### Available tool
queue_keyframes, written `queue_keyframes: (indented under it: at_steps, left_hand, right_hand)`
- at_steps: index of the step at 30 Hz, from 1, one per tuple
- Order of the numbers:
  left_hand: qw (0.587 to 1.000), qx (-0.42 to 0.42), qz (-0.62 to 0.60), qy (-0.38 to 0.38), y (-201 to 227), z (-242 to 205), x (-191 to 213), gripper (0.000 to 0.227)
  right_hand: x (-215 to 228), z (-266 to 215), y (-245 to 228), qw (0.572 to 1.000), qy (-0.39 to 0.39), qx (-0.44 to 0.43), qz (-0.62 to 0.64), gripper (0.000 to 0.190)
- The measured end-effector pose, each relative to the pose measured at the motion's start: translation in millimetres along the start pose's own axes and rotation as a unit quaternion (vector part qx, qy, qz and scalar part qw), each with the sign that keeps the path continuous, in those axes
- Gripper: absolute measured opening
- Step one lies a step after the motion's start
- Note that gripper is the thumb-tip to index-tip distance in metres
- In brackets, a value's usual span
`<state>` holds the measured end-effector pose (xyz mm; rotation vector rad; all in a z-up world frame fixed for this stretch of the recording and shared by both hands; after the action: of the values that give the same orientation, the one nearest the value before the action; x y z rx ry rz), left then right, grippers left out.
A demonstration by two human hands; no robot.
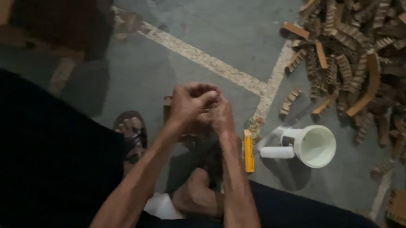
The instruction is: The person sits on the floor and assembles small cardboard boxes by folding flaps and pressing edges. They use a white roller to apply adhesive to the box flaps and then stack the finished boxes nearby.
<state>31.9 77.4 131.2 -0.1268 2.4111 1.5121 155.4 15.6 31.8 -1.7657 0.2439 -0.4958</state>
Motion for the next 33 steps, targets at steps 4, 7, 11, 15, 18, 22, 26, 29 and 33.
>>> queue_keyframes:
  at_steps: [4,7,11,15,18,22,26,29,33]
  left_hand:
    - [0.978,-0.084,0.177,-0.070,-3,-3,-55,0.026]
    - [0.967,-0.135,0.199,-0.080,2,0,-59,0.037]
    - [0.880,-0.246,0.390,0.115,15,16,19,0.045]
    - [0.853,-0.213,0.438,0.190,-23,25,102,0.050]
    - [0.914,-0.125,0.346,0.169,-84,31,123,0.046]
    - [0.938,-0.100,0.279,0.178,-126,37,129,0.047]
    - [0.938,-0.082,0.281,0.185,-132,41,133,0.046]
    - [0.934,-0.078,0.282,0.206,-128,37,133,0.046]
    - [0.925,-0.075,0.303,0.214,-124,31,127,0.047]
  right_hand:
    - [45,-47,62,0.948,0.032,-0.116,-0.294,0.077]
    - [51,-49,70,0.920,0.053,-0.145,-0.360,0.075]
    - [9,3,18,0.976,0.077,0.012,-0.202,0.073]
    - [-1,-1,-33,0.955,0.048,0.115,-0.270,0.082]
    - [-3,-9,-56,0.954,0.041,0.113,-0.275,0.081]
    - [4,-13,-48,0.934,0.059,-0.033,-0.351,0.106]
    - [6,-35,-57,0.949,0.139,0.010,-0.283,0.100]
    - [9,-60,-51,0.949,0.198,0.030,-0.243,0.092]
    - [5,-92,-30,0.954,0.280,0.037,-0.097,0.077]
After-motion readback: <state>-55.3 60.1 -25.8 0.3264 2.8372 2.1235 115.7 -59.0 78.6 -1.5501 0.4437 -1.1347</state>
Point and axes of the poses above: each hand's wrist, its own z-axis towards the middle knuckle, its own x-axis out of the back of the hand, y = z × x, the point moved 9 cm from there along z, towards the middle knuckle, and after that the axes turned 15 degrees about y, right-handed, at the moved point
